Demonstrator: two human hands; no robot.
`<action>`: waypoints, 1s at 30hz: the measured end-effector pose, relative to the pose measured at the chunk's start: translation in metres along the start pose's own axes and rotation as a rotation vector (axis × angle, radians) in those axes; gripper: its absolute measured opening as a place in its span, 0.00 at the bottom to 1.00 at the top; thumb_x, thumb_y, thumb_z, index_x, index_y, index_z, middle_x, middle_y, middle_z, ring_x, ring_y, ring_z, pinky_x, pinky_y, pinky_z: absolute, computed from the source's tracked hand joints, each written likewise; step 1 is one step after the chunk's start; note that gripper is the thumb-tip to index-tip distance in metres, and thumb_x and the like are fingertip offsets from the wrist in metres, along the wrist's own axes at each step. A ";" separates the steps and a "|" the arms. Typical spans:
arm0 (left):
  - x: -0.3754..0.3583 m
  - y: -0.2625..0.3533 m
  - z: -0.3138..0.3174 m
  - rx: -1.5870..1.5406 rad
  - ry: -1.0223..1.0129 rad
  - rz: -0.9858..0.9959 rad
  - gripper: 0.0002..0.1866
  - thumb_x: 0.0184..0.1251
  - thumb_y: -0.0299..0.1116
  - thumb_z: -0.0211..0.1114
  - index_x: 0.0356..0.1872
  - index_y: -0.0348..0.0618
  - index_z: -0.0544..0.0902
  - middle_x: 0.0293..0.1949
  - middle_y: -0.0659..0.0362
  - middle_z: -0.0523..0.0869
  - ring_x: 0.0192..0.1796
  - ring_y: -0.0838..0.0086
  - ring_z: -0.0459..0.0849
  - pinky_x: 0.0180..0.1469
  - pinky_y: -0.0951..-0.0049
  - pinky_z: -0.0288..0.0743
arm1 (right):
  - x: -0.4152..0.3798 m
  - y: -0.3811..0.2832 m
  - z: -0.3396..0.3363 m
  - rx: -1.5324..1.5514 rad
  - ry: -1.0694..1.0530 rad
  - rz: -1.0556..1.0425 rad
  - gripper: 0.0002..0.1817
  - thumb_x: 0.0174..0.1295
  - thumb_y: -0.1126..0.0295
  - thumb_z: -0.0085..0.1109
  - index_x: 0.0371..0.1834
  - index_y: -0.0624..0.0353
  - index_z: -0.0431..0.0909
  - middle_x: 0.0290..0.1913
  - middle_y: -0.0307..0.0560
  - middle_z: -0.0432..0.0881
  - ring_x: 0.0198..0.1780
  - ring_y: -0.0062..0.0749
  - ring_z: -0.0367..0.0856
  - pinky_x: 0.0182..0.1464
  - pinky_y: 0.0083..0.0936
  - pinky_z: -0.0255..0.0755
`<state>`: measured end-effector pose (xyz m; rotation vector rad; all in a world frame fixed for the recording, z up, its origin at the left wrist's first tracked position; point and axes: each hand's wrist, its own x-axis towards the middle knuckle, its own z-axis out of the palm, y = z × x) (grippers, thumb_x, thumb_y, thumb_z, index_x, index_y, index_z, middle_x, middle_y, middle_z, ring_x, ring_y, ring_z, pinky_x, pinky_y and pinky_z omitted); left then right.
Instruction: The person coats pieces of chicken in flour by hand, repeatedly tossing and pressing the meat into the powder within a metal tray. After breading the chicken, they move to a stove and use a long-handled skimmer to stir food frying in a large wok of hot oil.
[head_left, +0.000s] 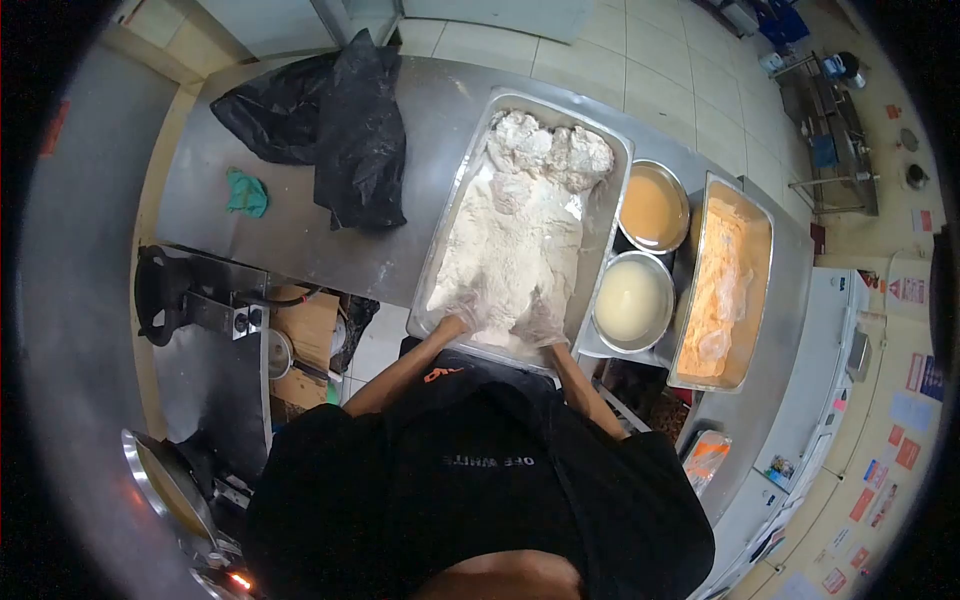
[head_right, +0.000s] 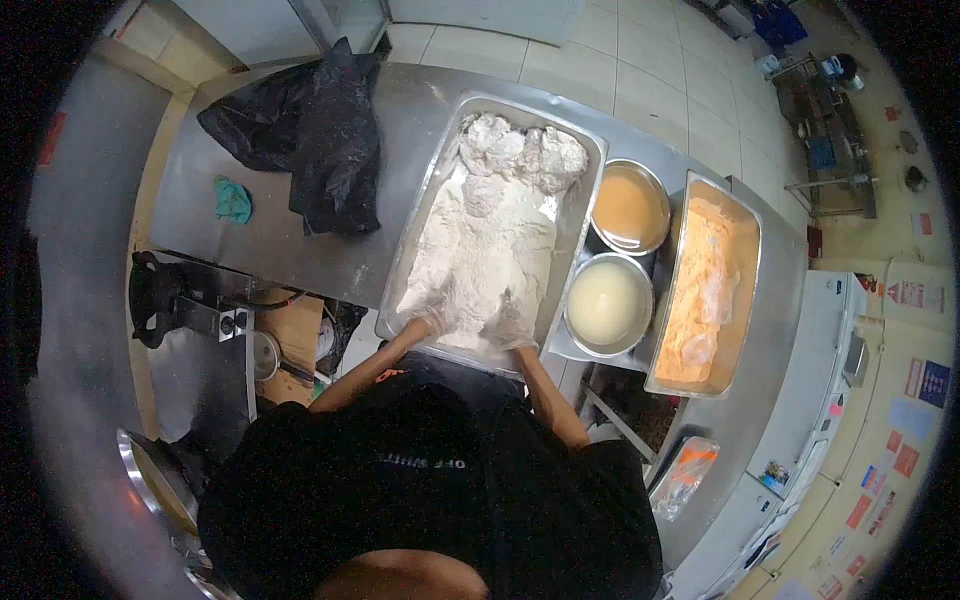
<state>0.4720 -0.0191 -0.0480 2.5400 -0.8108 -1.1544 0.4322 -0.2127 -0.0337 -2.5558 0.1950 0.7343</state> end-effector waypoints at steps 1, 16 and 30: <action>0.002 -0.002 0.000 -0.005 -0.009 0.022 0.31 0.55 0.52 0.49 0.57 0.43 0.64 0.60 0.46 0.60 0.63 0.53 0.56 0.64 0.58 0.46 | -0.001 0.003 0.014 -0.102 0.233 -0.056 0.36 0.41 0.54 0.55 0.52 0.65 0.60 0.45 0.62 0.73 0.46 0.50 0.74 0.49 0.38 0.66; -0.014 -0.038 0.001 -0.053 0.061 0.064 0.39 0.54 0.56 0.45 0.63 0.40 0.52 0.64 0.51 0.55 0.65 0.59 0.53 0.66 0.56 0.39 | 0.039 0.004 -0.081 -0.407 0.139 -0.128 0.17 0.53 0.57 0.46 0.35 0.60 0.75 0.41 0.51 0.77 0.44 0.44 0.74 0.48 0.35 0.66; -0.083 -0.018 -0.049 -0.305 0.075 0.100 0.28 0.59 0.42 0.42 0.60 0.40 0.59 0.62 0.48 0.58 0.66 0.58 0.51 0.67 0.56 0.35 | 0.214 -0.059 -0.067 -0.561 0.352 -0.299 0.14 0.52 0.62 0.44 0.34 0.57 0.76 0.37 0.51 0.77 0.42 0.42 0.75 0.44 0.36 0.68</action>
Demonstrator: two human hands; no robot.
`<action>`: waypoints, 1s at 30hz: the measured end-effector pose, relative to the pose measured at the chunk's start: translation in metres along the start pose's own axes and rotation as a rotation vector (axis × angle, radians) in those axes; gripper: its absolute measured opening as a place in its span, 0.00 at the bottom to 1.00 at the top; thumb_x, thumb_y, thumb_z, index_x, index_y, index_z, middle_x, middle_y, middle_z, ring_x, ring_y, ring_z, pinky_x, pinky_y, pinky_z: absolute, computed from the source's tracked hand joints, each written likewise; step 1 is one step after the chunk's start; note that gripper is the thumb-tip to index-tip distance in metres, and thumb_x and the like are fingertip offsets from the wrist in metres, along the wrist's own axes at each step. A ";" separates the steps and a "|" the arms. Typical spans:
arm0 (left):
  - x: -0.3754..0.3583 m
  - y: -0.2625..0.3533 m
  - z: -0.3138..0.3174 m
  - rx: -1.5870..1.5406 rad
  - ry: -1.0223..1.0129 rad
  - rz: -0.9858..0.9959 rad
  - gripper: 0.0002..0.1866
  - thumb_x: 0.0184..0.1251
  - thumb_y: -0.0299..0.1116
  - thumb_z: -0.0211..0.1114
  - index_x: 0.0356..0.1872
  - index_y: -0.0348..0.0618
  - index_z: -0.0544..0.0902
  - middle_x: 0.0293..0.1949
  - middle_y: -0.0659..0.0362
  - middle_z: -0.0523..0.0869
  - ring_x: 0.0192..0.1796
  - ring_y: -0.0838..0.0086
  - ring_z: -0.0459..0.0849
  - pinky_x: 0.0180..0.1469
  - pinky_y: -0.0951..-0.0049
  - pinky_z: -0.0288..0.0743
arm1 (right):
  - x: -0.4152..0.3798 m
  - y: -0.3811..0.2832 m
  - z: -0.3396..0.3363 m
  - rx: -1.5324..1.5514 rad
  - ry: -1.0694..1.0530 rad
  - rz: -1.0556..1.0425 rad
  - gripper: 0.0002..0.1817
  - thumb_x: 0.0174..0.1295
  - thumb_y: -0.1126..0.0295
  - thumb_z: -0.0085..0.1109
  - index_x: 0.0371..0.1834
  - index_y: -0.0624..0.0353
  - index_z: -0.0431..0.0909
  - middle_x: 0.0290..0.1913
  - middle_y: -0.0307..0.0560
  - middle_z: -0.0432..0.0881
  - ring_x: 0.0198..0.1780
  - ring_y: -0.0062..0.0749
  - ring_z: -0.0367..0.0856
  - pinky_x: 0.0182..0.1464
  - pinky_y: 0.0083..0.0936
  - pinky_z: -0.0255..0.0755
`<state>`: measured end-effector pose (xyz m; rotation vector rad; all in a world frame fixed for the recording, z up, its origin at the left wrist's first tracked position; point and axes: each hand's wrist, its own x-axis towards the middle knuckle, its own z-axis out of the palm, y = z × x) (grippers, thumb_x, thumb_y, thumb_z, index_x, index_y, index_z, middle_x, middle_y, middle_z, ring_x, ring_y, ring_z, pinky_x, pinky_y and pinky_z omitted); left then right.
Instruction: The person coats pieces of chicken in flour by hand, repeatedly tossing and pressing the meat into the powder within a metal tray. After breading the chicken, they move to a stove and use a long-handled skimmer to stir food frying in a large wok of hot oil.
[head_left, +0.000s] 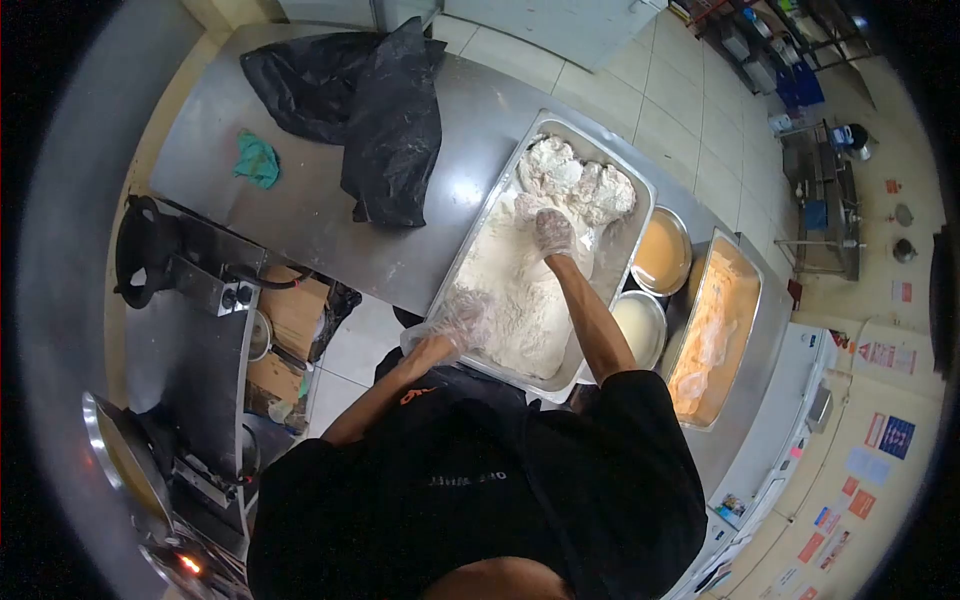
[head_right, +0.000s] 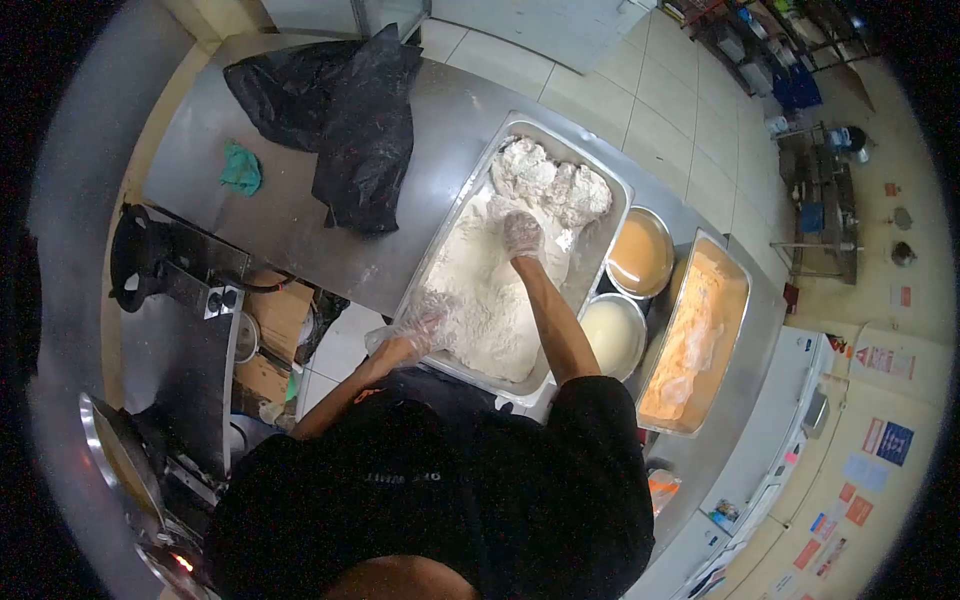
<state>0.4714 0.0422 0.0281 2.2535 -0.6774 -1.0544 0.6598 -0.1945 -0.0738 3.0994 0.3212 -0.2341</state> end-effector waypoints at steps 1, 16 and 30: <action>-0.004 -0.003 0.001 -0.009 0.005 0.008 0.28 0.59 0.42 0.42 0.60 0.40 0.59 0.62 0.48 0.58 0.66 0.58 0.51 0.67 0.57 0.35 | 0.001 0.002 -0.012 0.003 -0.036 0.033 0.15 0.52 0.61 0.44 0.34 0.58 0.76 0.37 0.52 0.77 0.41 0.43 0.75 0.44 0.36 0.68; -0.022 -0.021 -0.003 -0.046 0.057 0.062 0.28 0.56 0.38 0.42 0.60 0.39 0.60 0.61 0.48 0.60 0.65 0.59 0.52 0.67 0.59 0.37 | 0.034 0.059 -0.061 -0.265 -0.136 -0.694 0.05 0.52 0.67 0.50 0.29 0.52 0.74 0.28 0.41 0.77 0.33 0.34 0.74 0.36 0.28 0.68; -0.010 -0.018 -0.006 -0.013 0.209 0.113 0.28 0.54 0.34 0.42 0.59 0.39 0.60 0.60 0.48 0.62 0.65 0.60 0.53 0.67 0.62 0.38 | -0.007 0.088 -0.032 -0.165 0.218 -0.109 0.15 0.57 0.62 0.42 0.28 0.63 0.75 0.27 0.56 0.76 0.32 0.47 0.75 0.36 0.40 0.68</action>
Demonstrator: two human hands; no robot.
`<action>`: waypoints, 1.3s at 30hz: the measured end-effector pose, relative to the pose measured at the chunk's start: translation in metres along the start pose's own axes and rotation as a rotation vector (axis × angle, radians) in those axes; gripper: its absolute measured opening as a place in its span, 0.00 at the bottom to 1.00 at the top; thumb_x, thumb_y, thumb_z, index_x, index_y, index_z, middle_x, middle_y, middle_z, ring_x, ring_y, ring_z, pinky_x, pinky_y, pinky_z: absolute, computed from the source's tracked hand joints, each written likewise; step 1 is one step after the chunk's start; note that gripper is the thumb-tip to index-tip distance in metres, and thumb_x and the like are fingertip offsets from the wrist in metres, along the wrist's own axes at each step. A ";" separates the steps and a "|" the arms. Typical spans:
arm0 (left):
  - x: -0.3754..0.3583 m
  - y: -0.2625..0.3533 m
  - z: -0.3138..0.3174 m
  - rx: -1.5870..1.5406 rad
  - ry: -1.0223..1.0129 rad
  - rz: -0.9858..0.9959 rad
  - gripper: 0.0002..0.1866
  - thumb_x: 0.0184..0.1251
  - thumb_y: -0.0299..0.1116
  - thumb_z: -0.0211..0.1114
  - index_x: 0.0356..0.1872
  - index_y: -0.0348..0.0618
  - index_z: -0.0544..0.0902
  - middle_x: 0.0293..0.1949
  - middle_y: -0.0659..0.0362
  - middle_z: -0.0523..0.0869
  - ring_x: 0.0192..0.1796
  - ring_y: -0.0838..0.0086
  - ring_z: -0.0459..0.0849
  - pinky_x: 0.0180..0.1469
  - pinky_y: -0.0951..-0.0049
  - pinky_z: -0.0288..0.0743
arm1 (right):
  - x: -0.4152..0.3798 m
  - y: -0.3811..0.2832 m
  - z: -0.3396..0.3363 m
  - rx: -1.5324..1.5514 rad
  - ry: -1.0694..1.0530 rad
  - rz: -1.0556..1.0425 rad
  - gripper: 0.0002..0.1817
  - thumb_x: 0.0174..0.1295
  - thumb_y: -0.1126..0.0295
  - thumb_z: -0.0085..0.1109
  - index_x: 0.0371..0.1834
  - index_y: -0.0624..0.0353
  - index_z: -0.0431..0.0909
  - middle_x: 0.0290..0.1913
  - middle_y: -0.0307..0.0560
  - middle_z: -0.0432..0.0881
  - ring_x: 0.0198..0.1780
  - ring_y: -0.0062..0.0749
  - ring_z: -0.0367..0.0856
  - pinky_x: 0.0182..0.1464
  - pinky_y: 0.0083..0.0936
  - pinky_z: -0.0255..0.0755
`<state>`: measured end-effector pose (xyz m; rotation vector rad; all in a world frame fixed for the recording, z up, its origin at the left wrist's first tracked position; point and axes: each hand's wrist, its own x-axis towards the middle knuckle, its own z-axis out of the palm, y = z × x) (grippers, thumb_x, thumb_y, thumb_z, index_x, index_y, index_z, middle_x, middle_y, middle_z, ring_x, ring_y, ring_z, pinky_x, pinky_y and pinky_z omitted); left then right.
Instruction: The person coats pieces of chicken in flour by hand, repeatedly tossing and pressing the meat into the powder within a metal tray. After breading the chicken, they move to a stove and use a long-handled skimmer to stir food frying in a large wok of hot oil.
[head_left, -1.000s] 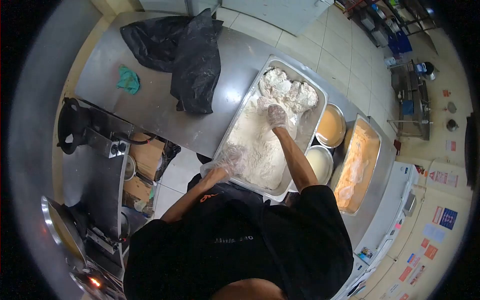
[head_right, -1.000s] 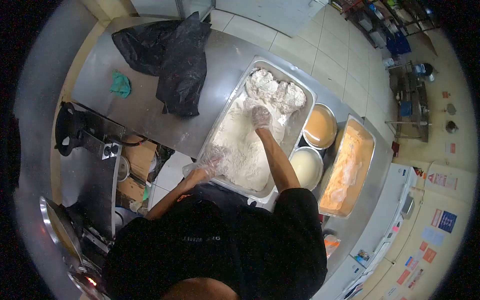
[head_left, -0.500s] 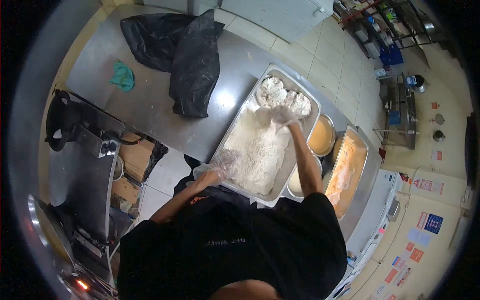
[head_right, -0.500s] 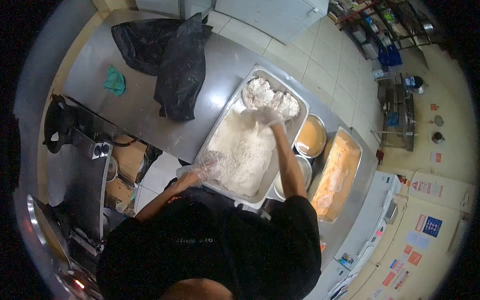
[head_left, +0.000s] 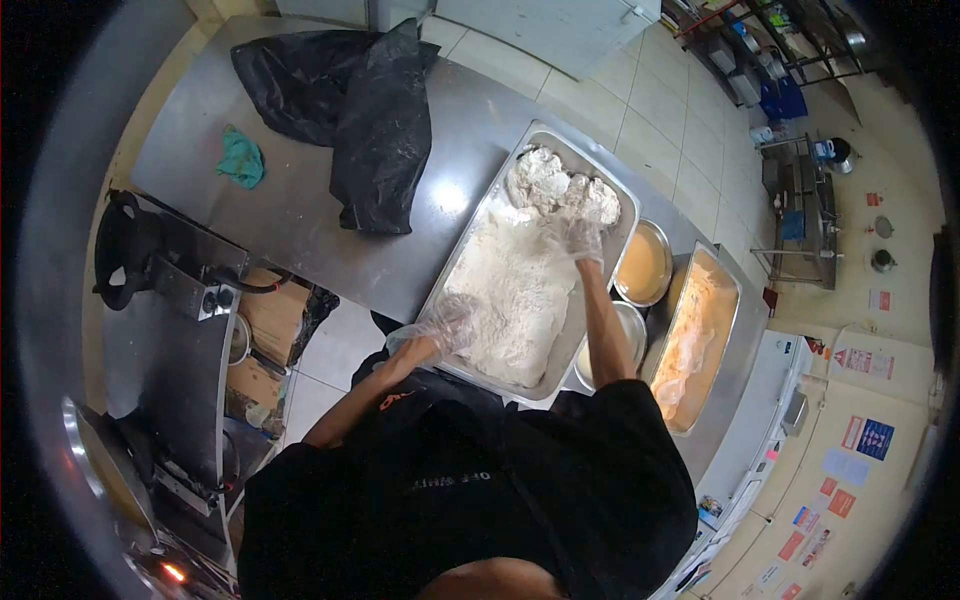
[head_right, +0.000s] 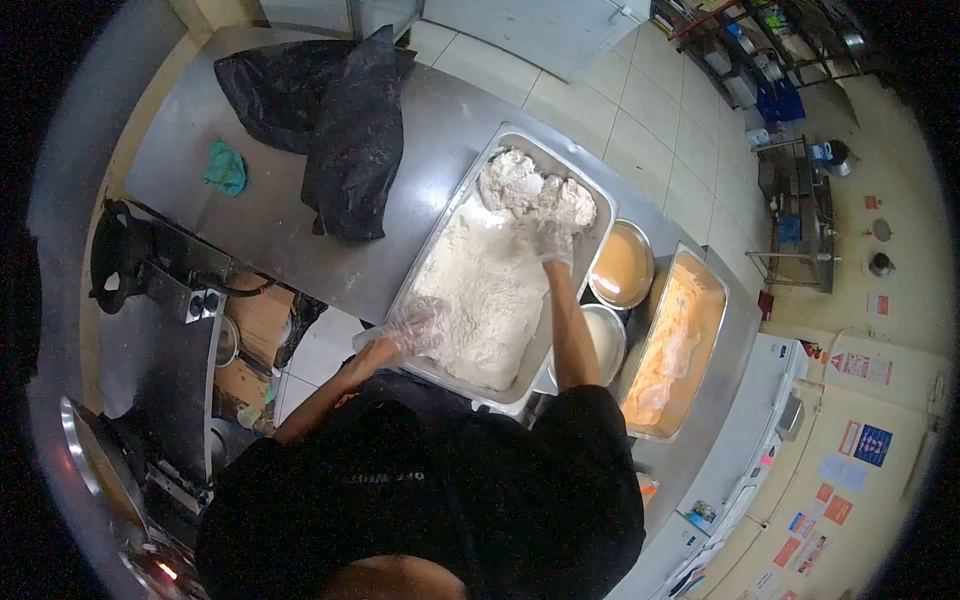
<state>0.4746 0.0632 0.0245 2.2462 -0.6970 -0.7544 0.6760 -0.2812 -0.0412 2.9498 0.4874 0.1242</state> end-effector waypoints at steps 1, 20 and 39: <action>0.023 -0.003 0.003 0.045 0.117 0.050 0.28 0.53 0.34 0.42 0.59 0.39 0.60 0.60 0.48 0.62 0.65 0.60 0.54 0.67 0.62 0.38 | -0.014 -0.012 -0.013 0.081 0.001 0.083 0.15 0.56 0.62 0.43 0.27 0.62 0.75 0.26 0.55 0.76 0.31 0.47 0.75 0.36 0.40 0.68; 0.244 -0.054 0.032 0.192 0.119 -0.252 0.30 0.56 0.44 0.44 0.61 0.45 0.57 0.62 0.53 0.58 0.64 0.62 0.53 0.66 0.63 0.42 | -0.028 0.005 0.068 0.192 0.182 0.158 0.14 0.51 0.67 0.47 0.40 0.59 0.74 0.36 0.54 0.77 0.42 0.47 0.74 0.45 0.41 0.67; 0.086 -0.038 0.087 0.497 -0.236 -0.036 0.26 0.58 0.35 0.40 0.60 0.39 0.59 0.61 0.49 0.59 0.63 0.58 0.53 0.66 0.65 0.38 | -0.215 -0.124 -0.031 0.362 -0.599 0.029 0.27 0.53 0.67 0.42 0.59 0.57 0.59 0.56 0.55 0.65 0.57 0.45 0.65 0.55 0.40 0.61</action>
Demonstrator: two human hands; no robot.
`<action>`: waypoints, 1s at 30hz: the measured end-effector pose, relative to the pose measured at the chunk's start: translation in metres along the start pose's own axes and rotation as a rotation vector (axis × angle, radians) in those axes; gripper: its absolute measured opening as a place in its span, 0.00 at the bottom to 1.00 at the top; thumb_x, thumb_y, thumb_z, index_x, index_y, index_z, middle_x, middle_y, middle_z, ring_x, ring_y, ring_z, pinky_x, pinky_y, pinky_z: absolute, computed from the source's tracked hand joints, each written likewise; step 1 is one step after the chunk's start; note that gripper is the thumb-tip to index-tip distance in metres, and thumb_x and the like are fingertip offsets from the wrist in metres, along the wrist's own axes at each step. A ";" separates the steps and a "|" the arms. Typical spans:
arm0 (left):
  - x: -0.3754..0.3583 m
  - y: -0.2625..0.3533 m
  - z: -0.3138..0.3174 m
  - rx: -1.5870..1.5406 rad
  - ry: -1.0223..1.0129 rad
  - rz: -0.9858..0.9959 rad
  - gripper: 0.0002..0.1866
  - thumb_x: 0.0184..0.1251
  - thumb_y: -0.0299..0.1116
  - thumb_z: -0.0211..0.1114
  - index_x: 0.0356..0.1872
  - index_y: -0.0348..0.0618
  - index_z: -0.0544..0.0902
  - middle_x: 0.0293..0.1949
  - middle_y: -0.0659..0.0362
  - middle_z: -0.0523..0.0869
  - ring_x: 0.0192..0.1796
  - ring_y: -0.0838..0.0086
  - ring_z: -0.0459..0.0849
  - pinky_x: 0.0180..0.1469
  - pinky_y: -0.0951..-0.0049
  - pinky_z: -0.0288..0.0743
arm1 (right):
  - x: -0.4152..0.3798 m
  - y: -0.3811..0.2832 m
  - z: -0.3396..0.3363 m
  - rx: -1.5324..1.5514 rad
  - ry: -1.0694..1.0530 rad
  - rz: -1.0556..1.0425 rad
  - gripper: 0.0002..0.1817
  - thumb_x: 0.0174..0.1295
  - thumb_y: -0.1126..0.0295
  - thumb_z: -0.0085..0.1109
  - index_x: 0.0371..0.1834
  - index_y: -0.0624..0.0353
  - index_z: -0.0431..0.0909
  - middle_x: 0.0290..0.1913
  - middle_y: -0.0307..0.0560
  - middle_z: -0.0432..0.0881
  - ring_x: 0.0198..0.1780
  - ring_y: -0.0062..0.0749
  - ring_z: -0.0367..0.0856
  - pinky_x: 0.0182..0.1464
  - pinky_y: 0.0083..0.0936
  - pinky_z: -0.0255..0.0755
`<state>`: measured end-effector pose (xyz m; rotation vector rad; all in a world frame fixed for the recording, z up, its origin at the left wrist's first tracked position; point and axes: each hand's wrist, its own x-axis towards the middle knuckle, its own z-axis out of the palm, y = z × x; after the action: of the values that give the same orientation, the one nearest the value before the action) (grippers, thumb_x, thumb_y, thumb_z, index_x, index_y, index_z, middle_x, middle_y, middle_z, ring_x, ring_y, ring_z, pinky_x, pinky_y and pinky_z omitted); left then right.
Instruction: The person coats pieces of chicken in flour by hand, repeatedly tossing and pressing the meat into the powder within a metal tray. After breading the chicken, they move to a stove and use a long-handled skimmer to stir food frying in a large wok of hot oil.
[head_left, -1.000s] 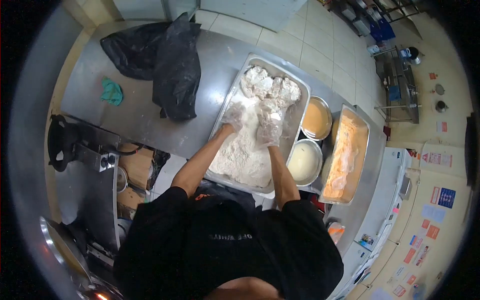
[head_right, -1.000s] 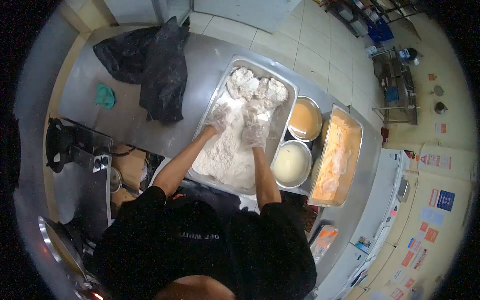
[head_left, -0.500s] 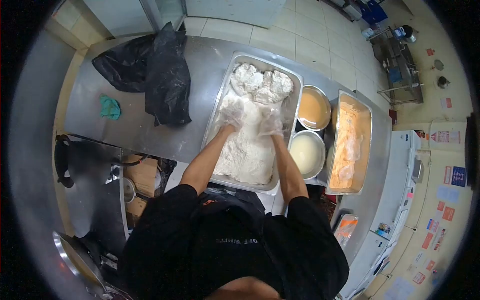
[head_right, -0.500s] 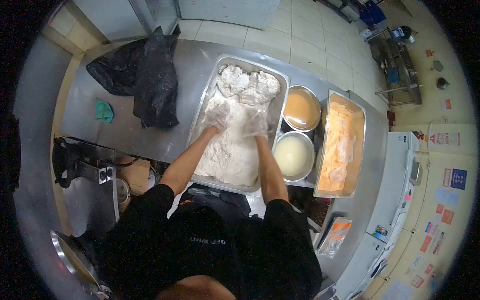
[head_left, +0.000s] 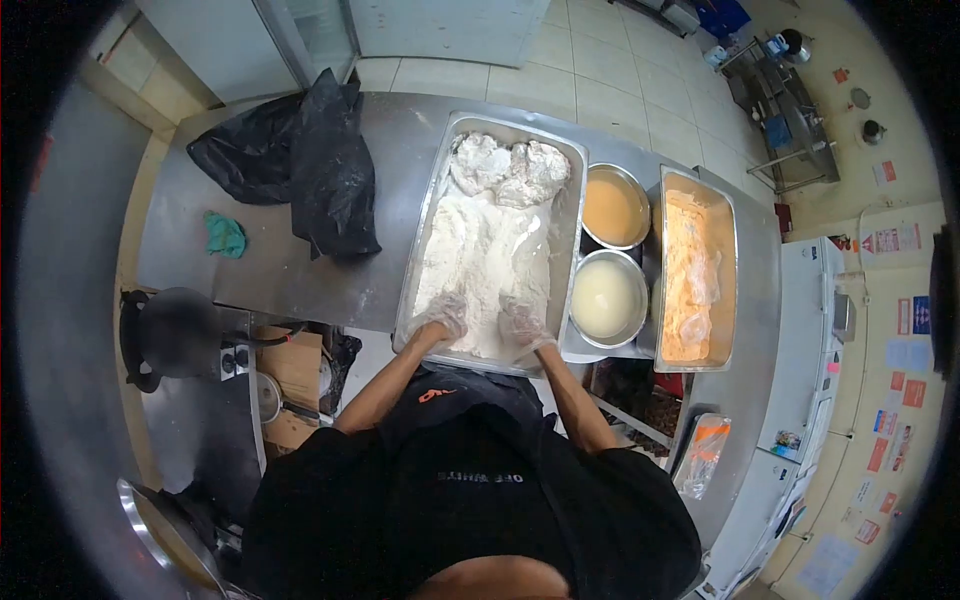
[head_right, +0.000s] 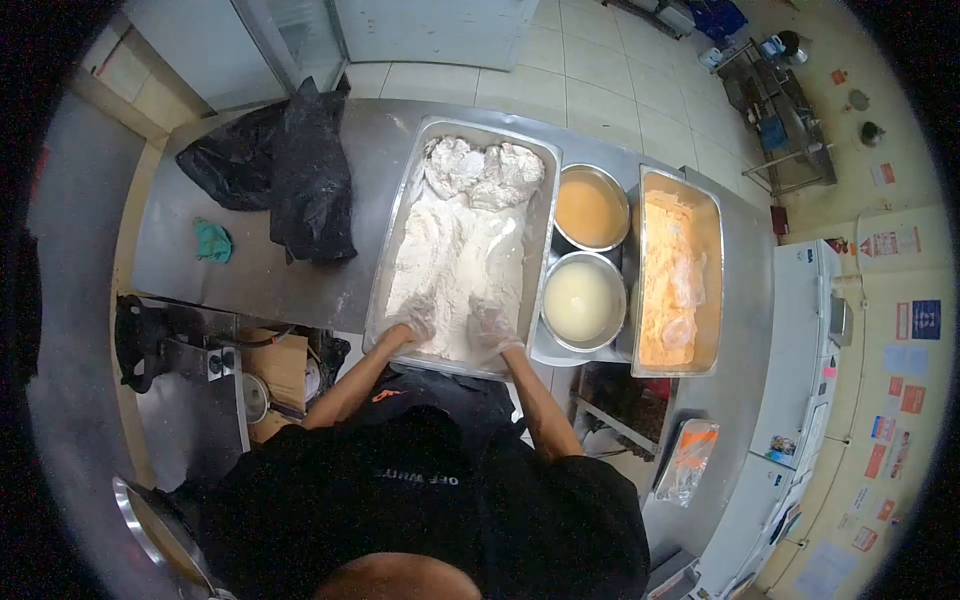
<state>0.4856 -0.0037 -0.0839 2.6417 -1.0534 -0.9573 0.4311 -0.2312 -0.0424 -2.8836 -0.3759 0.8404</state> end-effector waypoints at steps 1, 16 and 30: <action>-0.003 -0.002 -0.008 -0.069 -0.024 0.013 0.26 0.58 0.35 0.40 0.59 0.39 0.60 0.60 0.50 0.60 0.62 0.59 0.54 0.65 0.66 0.40 | -0.001 0.000 -0.004 0.065 -0.072 -0.013 0.26 0.53 0.66 0.42 0.59 0.57 0.59 0.57 0.56 0.64 0.57 0.46 0.65 0.56 0.40 0.60; 0.035 0.004 -0.035 -0.377 0.468 0.022 0.22 0.61 0.42 0.45 0.52 0.38 0.69 0.46 0.53 0.75 0.47 0.67 0.72 0.53 0.73 0.62 | -0.035 -0.059 -0.087 0.004 0.611 -0.207 0.25 0.55 0.57 0.42 0.56 0.54 0.63 0.61 0.56 0.58 0.65 0.45 0.52 0.64 0.41 0.44; 0.058 0.039 -0.031 -0.417 0.912 -0.664 0.17 0.61 0.40 0.49 0.48 0.44 0.75 0.40 0.54 0.78 0.48 0.60 0.71 0.54 0.63 0.61 | -0.112 -0.051 -0.105 0.878 0.464 -0.349 0.23 0.48 0.74 0.57 0.49 0.67 0.65 0.45 0.58 0.70 0.41 0.44 0.73 0.41 0.31 0.69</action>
<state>0.5146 -0.0741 -0.0751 2.5624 0.2094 0.0636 0.3860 -0.2163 0.1121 -2.0103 -0.3273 0.1712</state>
